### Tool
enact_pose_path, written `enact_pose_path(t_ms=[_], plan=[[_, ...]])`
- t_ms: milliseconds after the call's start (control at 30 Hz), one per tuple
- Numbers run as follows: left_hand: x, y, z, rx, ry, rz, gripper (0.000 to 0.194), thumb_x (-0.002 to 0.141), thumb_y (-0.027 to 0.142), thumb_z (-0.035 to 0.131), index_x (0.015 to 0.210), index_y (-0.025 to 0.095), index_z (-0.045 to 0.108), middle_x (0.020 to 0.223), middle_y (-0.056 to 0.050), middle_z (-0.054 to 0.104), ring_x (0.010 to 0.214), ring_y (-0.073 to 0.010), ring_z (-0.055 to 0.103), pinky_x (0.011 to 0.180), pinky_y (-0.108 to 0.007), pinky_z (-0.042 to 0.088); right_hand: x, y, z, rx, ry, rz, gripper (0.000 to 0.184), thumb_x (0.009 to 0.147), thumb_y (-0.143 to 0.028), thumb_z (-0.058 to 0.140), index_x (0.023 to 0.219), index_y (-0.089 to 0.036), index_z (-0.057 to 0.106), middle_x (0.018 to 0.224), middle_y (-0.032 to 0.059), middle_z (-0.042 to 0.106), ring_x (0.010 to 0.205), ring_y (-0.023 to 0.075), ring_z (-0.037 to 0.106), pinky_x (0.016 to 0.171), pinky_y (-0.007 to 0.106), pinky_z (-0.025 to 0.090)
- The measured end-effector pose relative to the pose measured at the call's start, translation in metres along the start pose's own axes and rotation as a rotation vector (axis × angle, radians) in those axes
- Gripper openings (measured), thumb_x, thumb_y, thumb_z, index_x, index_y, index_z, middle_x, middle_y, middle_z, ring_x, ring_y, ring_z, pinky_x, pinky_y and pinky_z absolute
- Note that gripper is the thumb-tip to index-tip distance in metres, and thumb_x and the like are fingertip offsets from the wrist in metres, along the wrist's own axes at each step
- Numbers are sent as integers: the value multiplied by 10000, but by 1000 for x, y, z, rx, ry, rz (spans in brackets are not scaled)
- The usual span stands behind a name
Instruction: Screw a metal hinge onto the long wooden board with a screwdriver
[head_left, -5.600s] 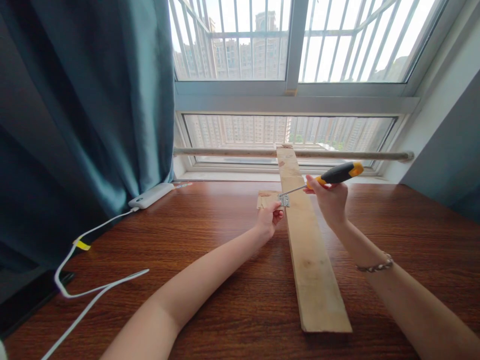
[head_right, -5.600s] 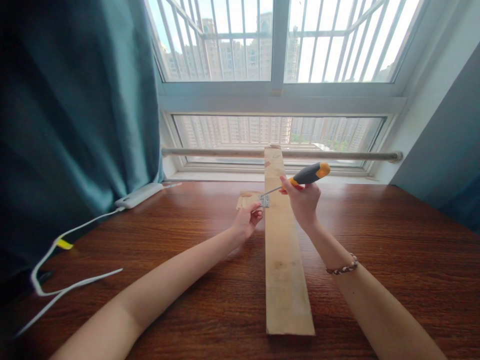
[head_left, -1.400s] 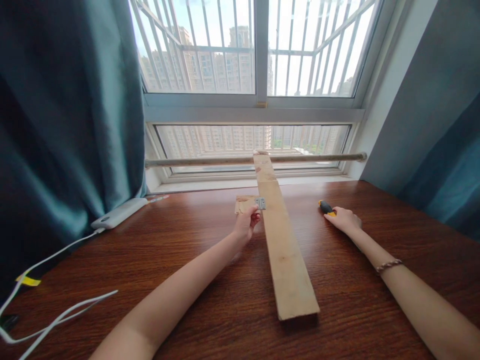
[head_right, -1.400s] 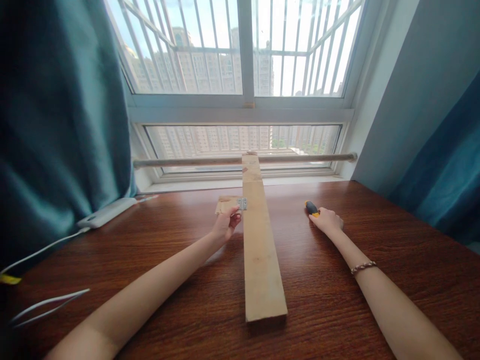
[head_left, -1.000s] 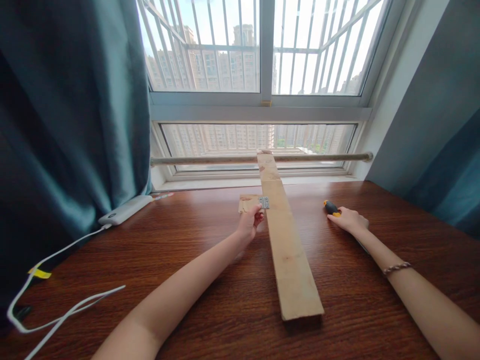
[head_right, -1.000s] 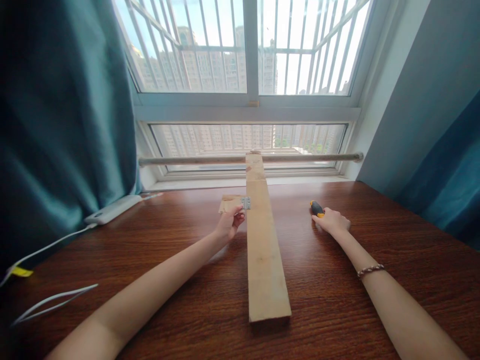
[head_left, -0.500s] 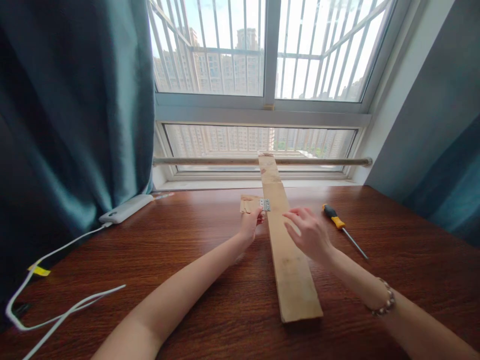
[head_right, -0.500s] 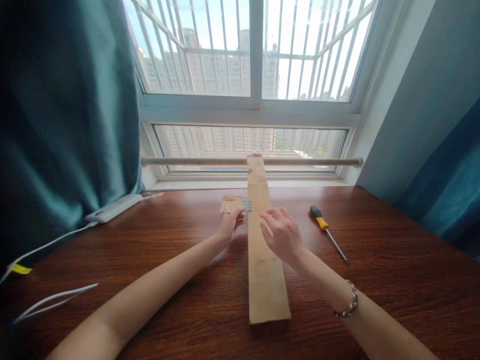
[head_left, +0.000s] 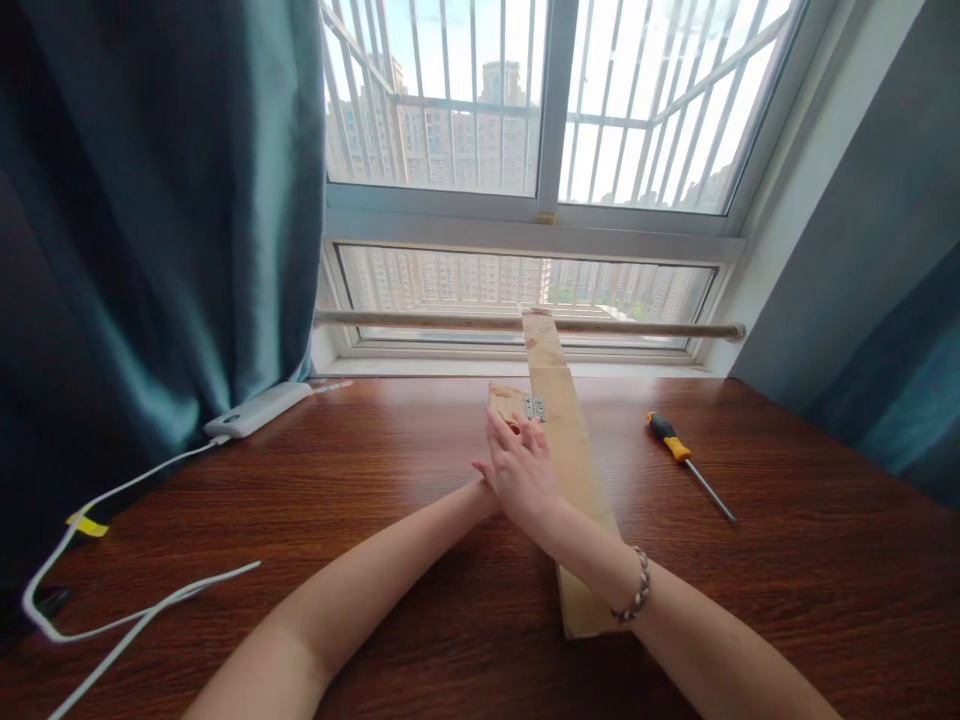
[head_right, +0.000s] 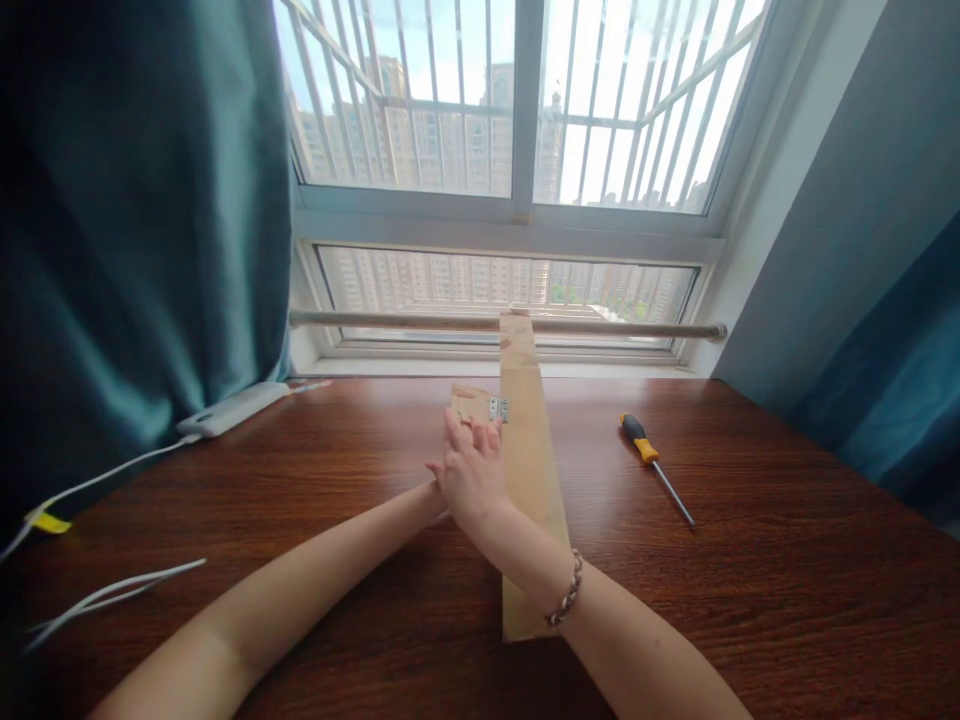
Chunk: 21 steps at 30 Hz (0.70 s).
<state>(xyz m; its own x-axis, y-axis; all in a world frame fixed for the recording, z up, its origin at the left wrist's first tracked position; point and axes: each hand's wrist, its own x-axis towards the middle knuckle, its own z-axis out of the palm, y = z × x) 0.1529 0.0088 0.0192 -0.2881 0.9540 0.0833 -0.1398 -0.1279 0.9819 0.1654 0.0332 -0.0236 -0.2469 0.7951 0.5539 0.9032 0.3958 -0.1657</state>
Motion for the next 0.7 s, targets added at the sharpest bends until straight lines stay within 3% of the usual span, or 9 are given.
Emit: enact_pose_path(t_ms=[133, 233, 300, 400, 533, 633, 700], plan=[[-3, -11, 13, 51, 177, 227, 216, 702, 149, 657, 887, 248, 603, 1445, -54, 311, 1321, -286, 220, 901, -413, 398, -3, 7, -5, 25, 44, -21, 663, 845, -391, 556, 1429, -293, 257, 1422, 27, 349, 1247, 360, 285, 998, 553, 238], [0, -24, 22, 8, 172, 258, 232, 722, 178, 641, 932, 267, 602, 1382, -63, 402, 1293, -275, 288, 857, -358, 431, -4, 8, -19, 8, 25, -24, 602, 845, -346, 567, 1398, -300, 333, 1428, 11, 338, 1250, 363, 283, 982, 553, 266], [11, -35, 24, -54, 69, 146, 255, 745, 200, 620, 984, 284, 589, 1274, -67, 506, 1241, -260, 370, 828, -322, 442, -5, 13, -32, 13, 36, -26, 563, 850, -339, 558, 1379, -270, 377, 1432, 27, 329, 1256, 358, 285, 988, 545, 278], [37, -53, 16, -173, -178, -113, 270, 738, 168, 633, 991, 238, 569, 1029, -93, 618, 1009, -221, 545, 768, -286, 450, -7, 29, -50, 124, 131, -37, 525, 890, -321, 476, 1387, -197, 362, 1437, 78, 310, 1279, 305, 298, 1023, 480, 305], [64, -74, 2, -212, -278, -143, 278, 635, 194, 731, 855, 152, 565, 830, -75, 630, 744, -152, 580, 654, -237, 440, -15, 58, -59, 308, 298, 55, 470, 906, -293, 402, 1343, -122, 397, 1395, 135, 354, 1285, 245, 332, 1037, 418, 329], [67, -81, -1, -244, -414, -161, 316, 613, 330, 748, 801, 140, 579, 803, -78, 644, 692, -159, 592, 576, -233, 431, -25, 76, -54, 372, 341, 161, 398, 890, -310, 423, 1239, -137, 502, 1325, 135, 439, 1237, 249, 398, 1021, 422, 343], [65, -82, -1, -255, -443, -159, 339, 610, 362, 748, 815, 142, 591, 823, -84, 653, 709, -171, 604, 571, -238, 439, -31, 85, -48, 408, 330, 211, 362, 886, -318, 424, 1186, -150, 538, 1292, 130, 469, 1205, 246, 432, 1005, 421, 360]])
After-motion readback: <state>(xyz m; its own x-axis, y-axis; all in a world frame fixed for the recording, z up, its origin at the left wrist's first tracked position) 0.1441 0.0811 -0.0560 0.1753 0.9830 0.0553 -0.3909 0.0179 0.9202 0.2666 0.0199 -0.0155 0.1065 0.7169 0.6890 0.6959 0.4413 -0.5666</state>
